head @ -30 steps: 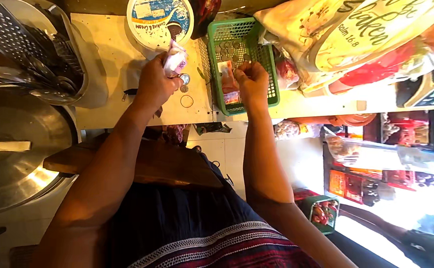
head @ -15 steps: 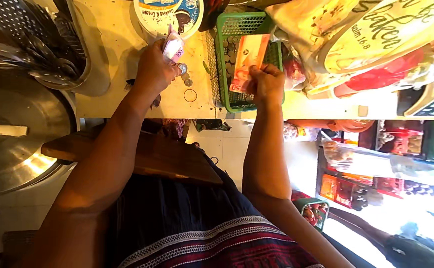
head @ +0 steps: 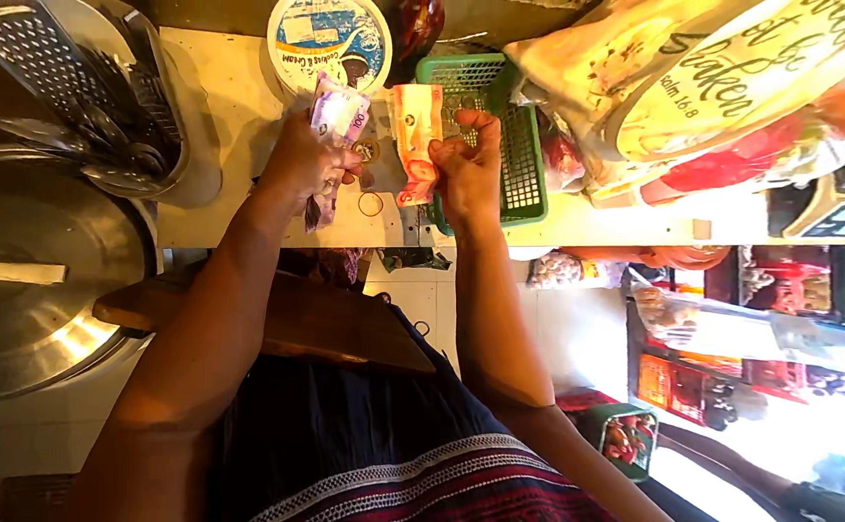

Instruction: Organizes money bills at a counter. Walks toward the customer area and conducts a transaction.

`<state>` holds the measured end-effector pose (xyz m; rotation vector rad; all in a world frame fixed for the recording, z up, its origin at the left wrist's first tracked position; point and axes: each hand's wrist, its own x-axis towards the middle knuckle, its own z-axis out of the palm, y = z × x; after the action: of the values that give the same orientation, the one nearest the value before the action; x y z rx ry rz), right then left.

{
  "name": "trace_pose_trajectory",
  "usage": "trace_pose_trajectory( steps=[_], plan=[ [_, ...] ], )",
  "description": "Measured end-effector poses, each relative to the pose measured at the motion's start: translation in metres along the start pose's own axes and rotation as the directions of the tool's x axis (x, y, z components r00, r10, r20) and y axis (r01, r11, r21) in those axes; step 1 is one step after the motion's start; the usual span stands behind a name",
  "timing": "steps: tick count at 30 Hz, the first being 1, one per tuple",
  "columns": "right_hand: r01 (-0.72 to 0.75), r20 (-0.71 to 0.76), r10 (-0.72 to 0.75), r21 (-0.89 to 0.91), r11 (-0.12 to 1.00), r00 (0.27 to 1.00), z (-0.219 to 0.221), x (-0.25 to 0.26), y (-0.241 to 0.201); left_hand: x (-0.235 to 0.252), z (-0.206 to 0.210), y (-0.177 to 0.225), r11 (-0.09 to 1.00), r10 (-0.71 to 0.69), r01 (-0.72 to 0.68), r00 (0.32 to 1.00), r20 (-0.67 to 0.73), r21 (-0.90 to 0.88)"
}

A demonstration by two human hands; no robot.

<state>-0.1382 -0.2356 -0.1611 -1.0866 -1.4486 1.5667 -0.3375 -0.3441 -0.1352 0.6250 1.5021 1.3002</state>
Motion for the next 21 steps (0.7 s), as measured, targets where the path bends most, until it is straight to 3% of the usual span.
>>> trace_pose_trajectory(
  steps=[3, 6, 11, 16, 21],
  plan=[
    [0.119, 0.038, -0.115, -0.129, 0.984, 0.993, 0.003, -0.001, 0.006, -0.001, 0.001, 0.001, 0.999, -0.014, 0.014, 1.000, 0.003, -0.030],
    [0.149, 0.096, -0.129, -0.250, 0.957, 0.987, 0.009, -0.004, 0.006, -0.001, 0.002, 0.001, 0.999, -0.007, 0.008, 1.000, 0.022, -0.041],
    [0.154, 0.233, -0.112, -0.172, 0.973, 0.966, 0.026, -0.017, 0.000, -0.003, 0.006, 0.001, 1.000, 0.015, -0.016, 1.000, -0.012, -0.022],
    [0.229, 0.159, -0.203, -0.161, 0.960, 0.966, 0.035, -0.020, 0.012, -0.002, 0.009, -0.002, 1.000, 0.020, -0.020, 1.000, -0.011, -0.020],
    [0.088, 0.032, -0.082, -0.396, 0.914, 0.996, -0.028, -0.005, -0.019, 0.003, 0.002, 0.001, 0.993, -0.061, 0.049, 0.992, -0.113, -0.107]
  ],
)
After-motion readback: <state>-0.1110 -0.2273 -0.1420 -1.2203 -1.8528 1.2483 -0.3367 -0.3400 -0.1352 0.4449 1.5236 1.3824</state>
